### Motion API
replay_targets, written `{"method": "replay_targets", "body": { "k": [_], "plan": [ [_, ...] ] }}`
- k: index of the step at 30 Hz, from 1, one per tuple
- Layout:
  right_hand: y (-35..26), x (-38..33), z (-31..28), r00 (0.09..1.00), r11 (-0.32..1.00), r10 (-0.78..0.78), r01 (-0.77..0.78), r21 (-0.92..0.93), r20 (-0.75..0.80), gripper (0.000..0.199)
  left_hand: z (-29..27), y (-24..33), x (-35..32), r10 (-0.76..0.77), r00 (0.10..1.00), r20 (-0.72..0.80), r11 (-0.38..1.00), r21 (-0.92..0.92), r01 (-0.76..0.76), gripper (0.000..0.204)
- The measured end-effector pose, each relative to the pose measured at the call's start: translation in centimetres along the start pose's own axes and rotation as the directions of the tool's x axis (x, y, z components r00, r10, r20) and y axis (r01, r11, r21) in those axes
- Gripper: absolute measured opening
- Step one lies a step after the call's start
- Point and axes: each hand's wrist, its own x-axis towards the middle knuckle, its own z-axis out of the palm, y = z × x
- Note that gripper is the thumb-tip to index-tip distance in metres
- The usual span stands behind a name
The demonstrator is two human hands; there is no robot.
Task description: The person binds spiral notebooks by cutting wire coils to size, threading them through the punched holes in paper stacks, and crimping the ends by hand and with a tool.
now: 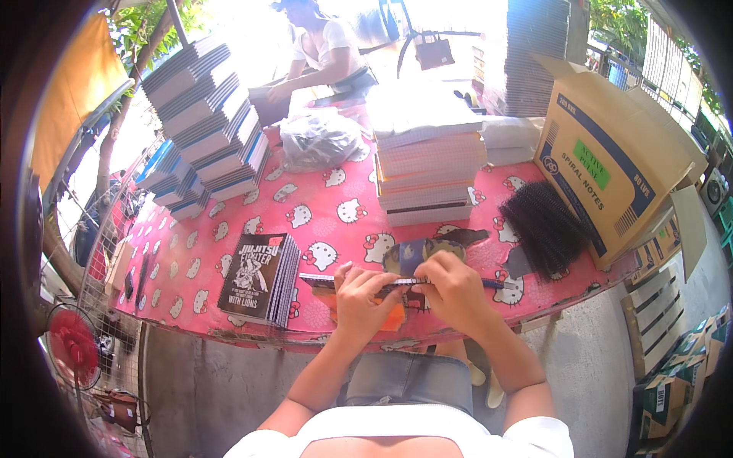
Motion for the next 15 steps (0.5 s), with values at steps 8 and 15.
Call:
{"method": "replay_targets", "body": {
  "k": [8, 15],
  "plan": [
    [0.2, -0.2, 0.2, 0.99, 0.993, -0.06, 0.073, -0.098, 0.128, 0.026, -0.1, 0.2, -0.1, -0.002, 1.0, 0.005, 1.0, -0.027, 0.002, 0.016],
    [-1.1, 0.4, 0.3, 0.996, 0.995, -0.06, 0.064, -0.071, 0.064, 0.027, -0.3, 0.2, -0.3, 0.0, 1.0, -0.023, 0.999, -0.034, -0.001, 0.03]
  ]
}}
